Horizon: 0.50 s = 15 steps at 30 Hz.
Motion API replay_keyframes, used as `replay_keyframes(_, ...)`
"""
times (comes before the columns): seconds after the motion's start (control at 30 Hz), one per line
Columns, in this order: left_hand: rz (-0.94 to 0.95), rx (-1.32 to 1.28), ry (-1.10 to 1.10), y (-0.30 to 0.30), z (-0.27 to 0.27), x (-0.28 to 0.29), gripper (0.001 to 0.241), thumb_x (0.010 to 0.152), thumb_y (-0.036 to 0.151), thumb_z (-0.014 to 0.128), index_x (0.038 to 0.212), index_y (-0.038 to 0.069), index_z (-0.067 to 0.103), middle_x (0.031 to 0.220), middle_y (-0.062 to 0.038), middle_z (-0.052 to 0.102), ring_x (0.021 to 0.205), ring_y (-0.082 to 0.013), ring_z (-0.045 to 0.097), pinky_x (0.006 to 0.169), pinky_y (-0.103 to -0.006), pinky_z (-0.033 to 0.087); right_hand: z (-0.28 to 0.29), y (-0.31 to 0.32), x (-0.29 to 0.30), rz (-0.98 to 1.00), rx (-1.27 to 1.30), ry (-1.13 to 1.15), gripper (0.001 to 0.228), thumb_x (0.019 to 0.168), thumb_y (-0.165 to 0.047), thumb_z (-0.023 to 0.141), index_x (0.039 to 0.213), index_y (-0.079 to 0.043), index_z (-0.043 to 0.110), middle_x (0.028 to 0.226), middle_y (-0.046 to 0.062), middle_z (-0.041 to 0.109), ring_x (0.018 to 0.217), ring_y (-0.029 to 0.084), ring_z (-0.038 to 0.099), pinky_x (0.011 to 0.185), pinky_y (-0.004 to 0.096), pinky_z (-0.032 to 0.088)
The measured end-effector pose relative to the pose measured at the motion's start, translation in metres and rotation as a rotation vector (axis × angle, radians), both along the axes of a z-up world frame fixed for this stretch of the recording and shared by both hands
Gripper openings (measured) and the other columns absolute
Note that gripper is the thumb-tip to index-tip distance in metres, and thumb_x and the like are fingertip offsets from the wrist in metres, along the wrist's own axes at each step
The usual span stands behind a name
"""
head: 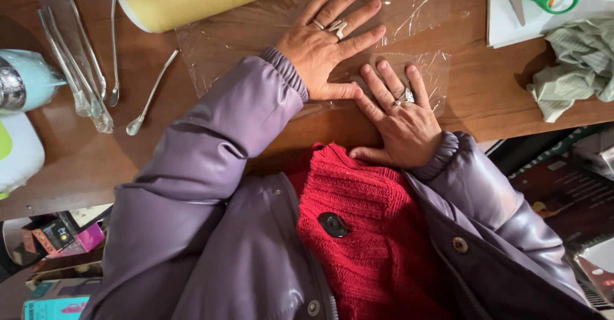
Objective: The person unrolls plastic wrap on a table and places metal rods on the wrap, then rolls the rods in the wrap, using a green tool and a small spoon to assist in smoothing and positioning.
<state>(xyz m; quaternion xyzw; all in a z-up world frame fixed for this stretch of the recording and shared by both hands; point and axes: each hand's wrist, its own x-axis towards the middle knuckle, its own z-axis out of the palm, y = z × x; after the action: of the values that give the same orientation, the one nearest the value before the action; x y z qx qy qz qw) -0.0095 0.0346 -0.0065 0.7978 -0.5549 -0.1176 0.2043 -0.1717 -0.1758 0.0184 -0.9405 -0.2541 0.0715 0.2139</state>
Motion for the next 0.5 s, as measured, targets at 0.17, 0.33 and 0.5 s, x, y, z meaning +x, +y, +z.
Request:
replay_keyframes(0.17, 0.003, 0.018, -0.001, -0.0005, -0.0005, -0.0003, 0.095, 0.089, 0.062, 0.078, 0.163, 0.013, 0.042, 0.168, -0.013, 0.022, 0.153, -0.0369, 0.01, 0.123, -0.0573, 0.005, 0.0002, 0.0005, -0.0031, -0.001, 0.003, -0.005, 0.105, 0.089, -0.079, 0.049, 0.159, -0.001, 0.043, 0.167, 0.027, 0.027, 0.156, 0.044, 0.021, 0.121, 0.067, 0.01)
replay_keyframes(0.33, 0.002, 0.058, 0.025, -0.0015, -0.0016, 0.0, 0.101, 0.088, 0.064, 0.079, 0.165, 0.014, 0.036, 0.169, -0.013, 0.017, 0.154, -0.0369, 0.006, 0.124, -0.0568, 0.002, -0.0014, 0.0009, -0.0066, -0.007, -0.022, 0.002, 0.107, 0.087, -0.081, 0.048, 0.161, -0.004, 0.04, 0.168, 0.023, 0.025, 0.156, 0.042, 0.019, 0.121, 0.068, 0.011)
replay_keyframes(0.5, -0.02, 0.138, 0.028, -0.0017, 0.0049, 0.0009, 0.113, 0.084, 0.071, 0.077, 0.168, 0.014, 0.028, 0.17, -0.014, 0.008, 0.154, -0.0385, 0.001, 0.124, -0.0574, -0.001, -0.0016, -0.0002, -0.0067, -0.01, 0.014, -0.021, 0.108, 0.086, -0.082, 0.049, 0.161, -0.004, 0.04, 0.168, 0.024, 0.027, 0.156, 0.042, 0.02, 0.121, 0.069, 0.011)
